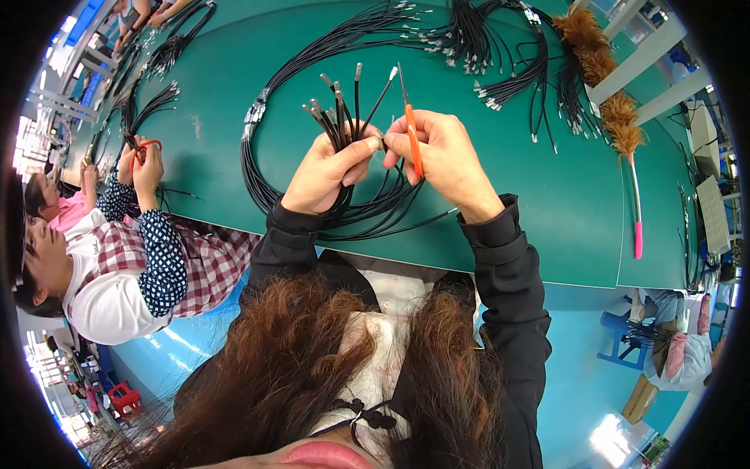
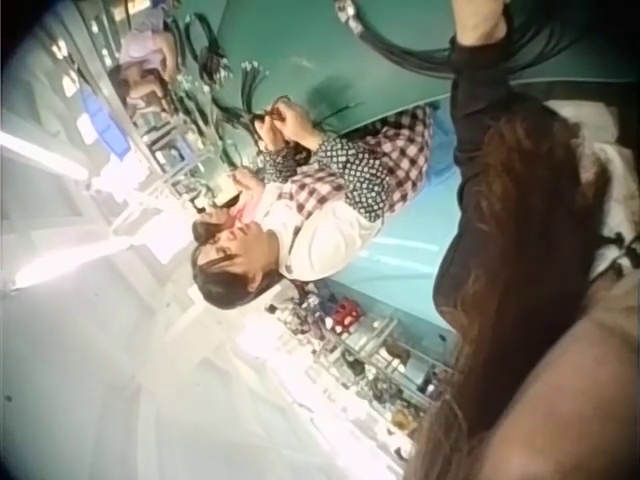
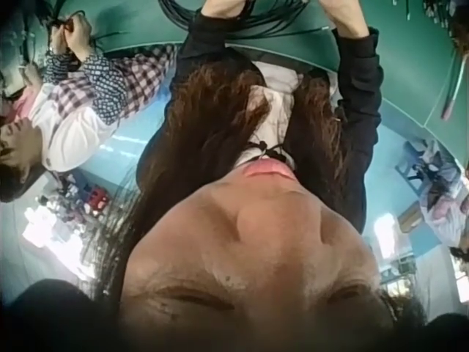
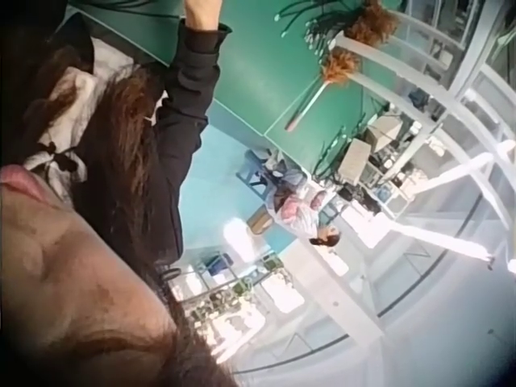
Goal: The person holds a bundle of cables and uses shears to trim the ends of the wires one at a time. After trimming the wires, the person sets the shears down on the table and places the bundle of cables aside.
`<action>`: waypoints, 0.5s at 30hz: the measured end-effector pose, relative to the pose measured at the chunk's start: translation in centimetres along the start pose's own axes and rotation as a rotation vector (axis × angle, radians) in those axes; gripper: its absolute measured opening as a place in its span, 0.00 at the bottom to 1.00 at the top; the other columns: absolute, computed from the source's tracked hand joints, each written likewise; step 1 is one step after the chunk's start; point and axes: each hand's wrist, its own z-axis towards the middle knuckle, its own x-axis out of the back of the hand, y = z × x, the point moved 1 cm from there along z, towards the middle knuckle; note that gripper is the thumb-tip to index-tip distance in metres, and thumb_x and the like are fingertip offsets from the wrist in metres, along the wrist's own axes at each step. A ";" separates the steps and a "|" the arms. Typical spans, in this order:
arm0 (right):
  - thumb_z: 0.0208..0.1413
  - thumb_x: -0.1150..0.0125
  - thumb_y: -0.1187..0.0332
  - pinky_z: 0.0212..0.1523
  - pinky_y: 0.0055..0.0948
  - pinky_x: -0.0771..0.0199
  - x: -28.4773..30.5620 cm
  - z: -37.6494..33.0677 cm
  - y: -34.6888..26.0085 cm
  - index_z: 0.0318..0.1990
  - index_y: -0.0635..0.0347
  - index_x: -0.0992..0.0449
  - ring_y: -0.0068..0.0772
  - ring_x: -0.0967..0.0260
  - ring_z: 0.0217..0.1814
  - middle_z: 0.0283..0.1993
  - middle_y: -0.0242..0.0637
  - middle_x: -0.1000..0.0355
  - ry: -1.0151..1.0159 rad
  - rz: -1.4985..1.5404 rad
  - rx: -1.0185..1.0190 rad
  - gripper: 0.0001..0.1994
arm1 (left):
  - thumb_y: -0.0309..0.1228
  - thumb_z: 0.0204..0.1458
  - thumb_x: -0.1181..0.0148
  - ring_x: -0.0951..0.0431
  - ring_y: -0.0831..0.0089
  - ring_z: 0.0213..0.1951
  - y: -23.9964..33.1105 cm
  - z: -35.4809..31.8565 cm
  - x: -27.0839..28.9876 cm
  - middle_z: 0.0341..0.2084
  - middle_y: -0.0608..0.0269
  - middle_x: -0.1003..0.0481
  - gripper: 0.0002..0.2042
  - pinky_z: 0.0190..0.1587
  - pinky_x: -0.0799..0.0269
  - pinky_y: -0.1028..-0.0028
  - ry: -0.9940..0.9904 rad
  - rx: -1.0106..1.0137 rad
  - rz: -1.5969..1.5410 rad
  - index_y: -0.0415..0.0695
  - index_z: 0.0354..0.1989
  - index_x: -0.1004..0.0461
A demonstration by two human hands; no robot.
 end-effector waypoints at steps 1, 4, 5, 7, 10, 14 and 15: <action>0.54 0.43 0.70 0.14 0.13 0.42 0.1 -0.1 -0.1 0.32 0.65 0.29 0.15 0.39 0.14 0.22 0.35 0.28 -0.009 -0.019 -0.006 0.07 | 0.30 0.54 0.43 0.40 0.87 0.17 0.0 0.0 0.0 0.21 0.74 0.33 0.06 0.19 0.47 0.84 -0.002 0.000 -0.007 0.41 0.36 0.29; 0.54 0.44 0.70 0.14 0.13 0.42 0.2 -0.1 0.0 0.31 0.65 0.29 0.15 0.40 0.13 0.21 0.35 0.29 -0.032 -0.044 -0.029 0.07 | 0.30 0.54 0.43 0.40 0.87 0.17 -0.2 0.0 -0.1 0.21 0.74 0.33 0.06 0.19 0.47 0.84 -0.007 0.000 -0.019 0.41 0.36 0.29; 0.54 0.44 0.70 0.14 0.13 0.43 0.2 0.1 0.0 0.31 0.65 0.29 0.14 0.40 0.13 0.21 0.34 0.29 -0.047 -0.050 -0.046 0.07 | 0.29 0.54 0.43 0.40 0.87 0.17 -0.2 0.0 -0.1 0.21 0.74 0.33 0.06 0.20 0.46 0.84 -0.006 0.003 -0.018 0.41 0.36 0.29; 0.54 0.45 0.69 0.13 0.13 0.43 0.4 0.4 0.2 0.30 0.64 0.30 0.14 0.40 0.13 0.20 0.34 0.30 -0.057 -0.054 -0.058 0.07 | 0.29 0.54 0.43 0.40 0.87 0.17 -0.2 0.0 0.0 0.22 0.73 0.32 0.06 0.20 0.46 0.84 -0.008 0.008 -0.014 0.41 0.36 0.29; 0.50 0.45 0.71 0.14 0.14 0.42 1.0 0.8 1.1 0.30 0.66 0.28 0.16 0.40 0.12 0.19 0.34 0.30 -0.057 0.000 -0.120 0.06 | 0.29 0.54 0.44 0.40 0.87 0.17 -0.2 0.2 0.2 0.23 0.71 0.30 0.05 0.20 0.45 0.84 0.000 0.014 -0.041 0.40 0.35 0.29; 0.57 0.46 0.65 0.13 0.14 0.44 1.4 0.6 1.5 0.30 0.64 0.30 0.15 0.41 0.12 0.18 0.33 0.32 0.060 0.014 -0.085 0.10 | 0.28 0.54 0.45 0.41 0.86 0.16 0.2 0.5 0.1 0.27 0.66 0.27 0.05 0.20 0.45 0.83 0.020 -0.007 -0.076 0.40 0.34 0.29; 0.57 0.46 0.65 0.13 0.14 0.44 1.4 0.2 1.4 0.30 0.64 0.30 0.15 0.41 0.12 0.18 0.33 0.32 0.064 0.017 -0.084 0.10 | 0.28 0.54 0.45 0.41 0.86 0.16 0.3 0.6 0.1 0.28 0.64 0.26 0.05 0.20 0.45 0.83 0.025 -0.018 -0.088 0.40 0.34 0.29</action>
